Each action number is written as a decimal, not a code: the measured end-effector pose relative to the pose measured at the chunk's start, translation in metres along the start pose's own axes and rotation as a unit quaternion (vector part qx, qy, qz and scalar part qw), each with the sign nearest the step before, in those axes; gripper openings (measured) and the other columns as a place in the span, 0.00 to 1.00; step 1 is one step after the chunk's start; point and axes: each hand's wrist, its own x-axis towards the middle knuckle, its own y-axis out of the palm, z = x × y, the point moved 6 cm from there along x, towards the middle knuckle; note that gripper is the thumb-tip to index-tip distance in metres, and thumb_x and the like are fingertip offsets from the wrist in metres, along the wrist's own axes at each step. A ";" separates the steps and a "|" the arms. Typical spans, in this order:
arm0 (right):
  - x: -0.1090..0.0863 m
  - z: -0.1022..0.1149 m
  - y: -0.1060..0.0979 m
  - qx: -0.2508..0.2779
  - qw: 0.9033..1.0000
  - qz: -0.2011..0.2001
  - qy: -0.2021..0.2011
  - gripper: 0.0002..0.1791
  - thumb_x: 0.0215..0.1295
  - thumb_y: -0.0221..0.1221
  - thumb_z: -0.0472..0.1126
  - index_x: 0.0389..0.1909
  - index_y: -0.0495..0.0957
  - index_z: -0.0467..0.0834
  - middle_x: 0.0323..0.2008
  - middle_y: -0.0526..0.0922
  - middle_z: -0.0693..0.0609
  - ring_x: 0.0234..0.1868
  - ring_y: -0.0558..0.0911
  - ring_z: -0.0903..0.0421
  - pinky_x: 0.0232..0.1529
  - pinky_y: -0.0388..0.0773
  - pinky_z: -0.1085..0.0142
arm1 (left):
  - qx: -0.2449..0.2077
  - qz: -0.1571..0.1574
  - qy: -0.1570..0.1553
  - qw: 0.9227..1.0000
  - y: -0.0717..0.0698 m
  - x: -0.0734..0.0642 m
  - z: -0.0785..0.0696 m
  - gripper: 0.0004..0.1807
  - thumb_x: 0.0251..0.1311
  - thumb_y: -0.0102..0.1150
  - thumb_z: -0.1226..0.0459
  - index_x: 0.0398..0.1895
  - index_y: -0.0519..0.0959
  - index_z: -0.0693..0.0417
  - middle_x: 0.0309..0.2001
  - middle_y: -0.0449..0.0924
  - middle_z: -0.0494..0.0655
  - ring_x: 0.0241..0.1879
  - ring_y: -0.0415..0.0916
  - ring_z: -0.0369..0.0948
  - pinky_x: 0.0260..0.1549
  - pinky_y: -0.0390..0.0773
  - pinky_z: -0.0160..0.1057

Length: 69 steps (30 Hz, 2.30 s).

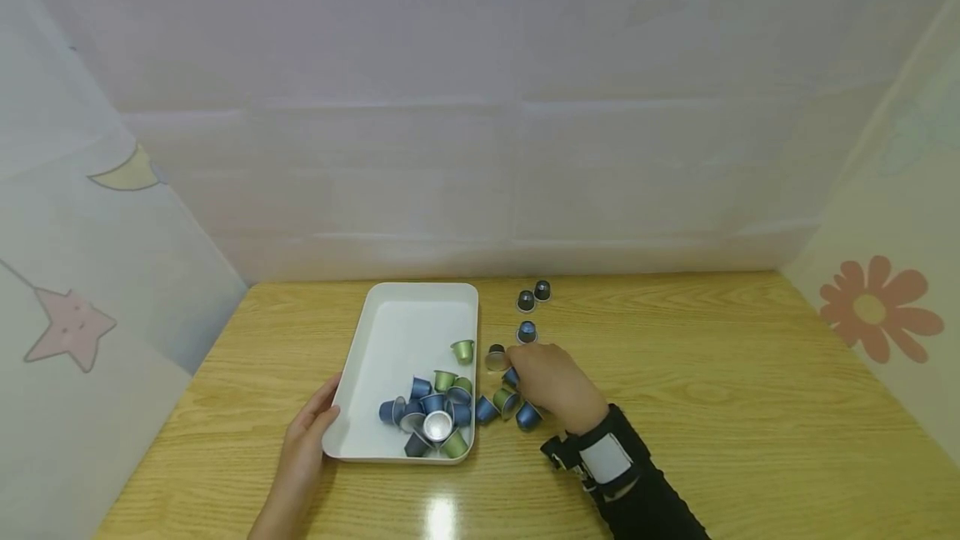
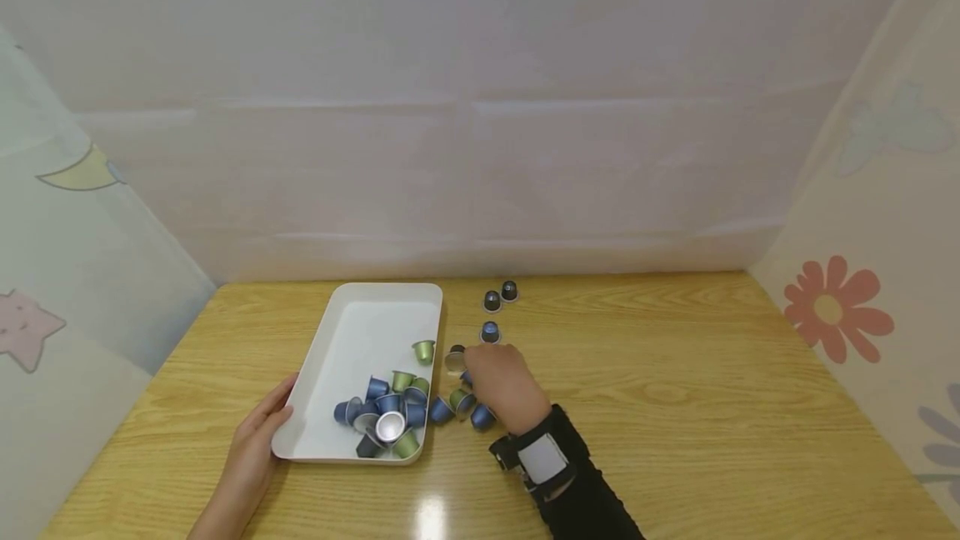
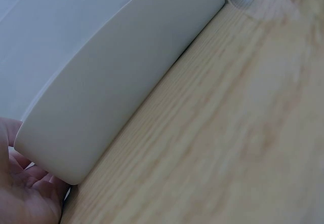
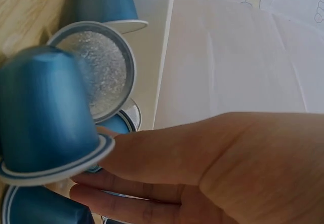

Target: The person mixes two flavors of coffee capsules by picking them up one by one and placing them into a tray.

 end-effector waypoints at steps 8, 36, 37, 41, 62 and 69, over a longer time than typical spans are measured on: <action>0.001 0.002 -0.006 -0.017 1.000 -0.014 -0.014 0.04 0.56 0.60 0.31 0.32 0.80 0.41 0.27 0.85 0.49 0.22 0.72 0.58 0.25 0.77 0.63 | -0.003 0.005 0.006 1.000 0.000 -0.001 -0.002 0.27 0.71 0.39 0.63 0.71 0.54 0.61 0.75 0.49 0.61 0.50 0.60 0.07 0.48 0.63 0.08; -0.011 0.062 -0.016 -0.086 0.975 -0.113 -0.172 0.16 0.49 0.67 0.36 0.41 0.81 0.44 0.35 0.88 0.52 0.34 0.82 0.57 0.38 0.83 0.61 | 0.001 0.002 0.008 1.000 0.001 -0.001 -0.003 0.27 0.71 0.38 0.64 0.71 0.55 0.62 0.74 0.50 0.61 0.48 0.60 0.06 0.47 0.64 0.08; -0.011 0.065 -0.014 -0.093 0.973 -0.114 -0.175 0.16 0.49 0.67 0.37 0.42 0.81 0.44 0.35 0.87 0.53 0.35 0.82 0.58 0.39 0.83 0.61 | 0.001 0.002 0.008 1.000 0.001 0.000 -0.003 0.27 0.71 0.38 0.64 0.71 0.55 0.62 0.74 0.50 0.61 0.48 0.60 0.06 0.47 0.64 0.08; -0.012 0.071 -0.008 -0.106 0.971 -0.110 -0.185 0.16 0.51 0.66 0.37 0.44 0.81 0.46 0.37 0.87 0.53 0.38 0.82 0.58 0.41 0.82 0.62 | 0.003 0.001 0.006 1.000 0.001 0.000 -0.003 0.27 0.71 0.38 0.64 0.71 0.55 0.62 0.74 0.50 0.60 0.48 0.60 0.06 0.48 0.63 0.08; -0.013 0.090 0.002 -0.139 0.953 -0.133 -0.233 0.18 0.53 0.63 0.33 0.47 0.80 0.47 0.36 0.86 0.54 0.37 0.81 0.59 0.37 0.81 0.64 | 0.011 0.005 -0.001 1.000 0.000 0.001 -0.001 0.27 0.71 0.37 0.63 0.72 0.54 0.58 0.75 0.51 0.56 0.57 0.58 0.16 0.49 0.62 0.08; -0.013 0.088 0.002 -0.134 0.957 -0.124 -0.225 0.17 0.56 0.61 0.34 0.47 0.80 0.47 0.36 0.86 0.54 0.38 0.81 0.59 0.38 0.82 0.64 | 0.007 0.002 -0.005 1.000 0.000 0.001 0.000 0.27 0.71 0.38 0.63 0.72 0.55 0.58 0.74 0.52 0.53 0.59 0.58 0.18 0.49 0.62 0.09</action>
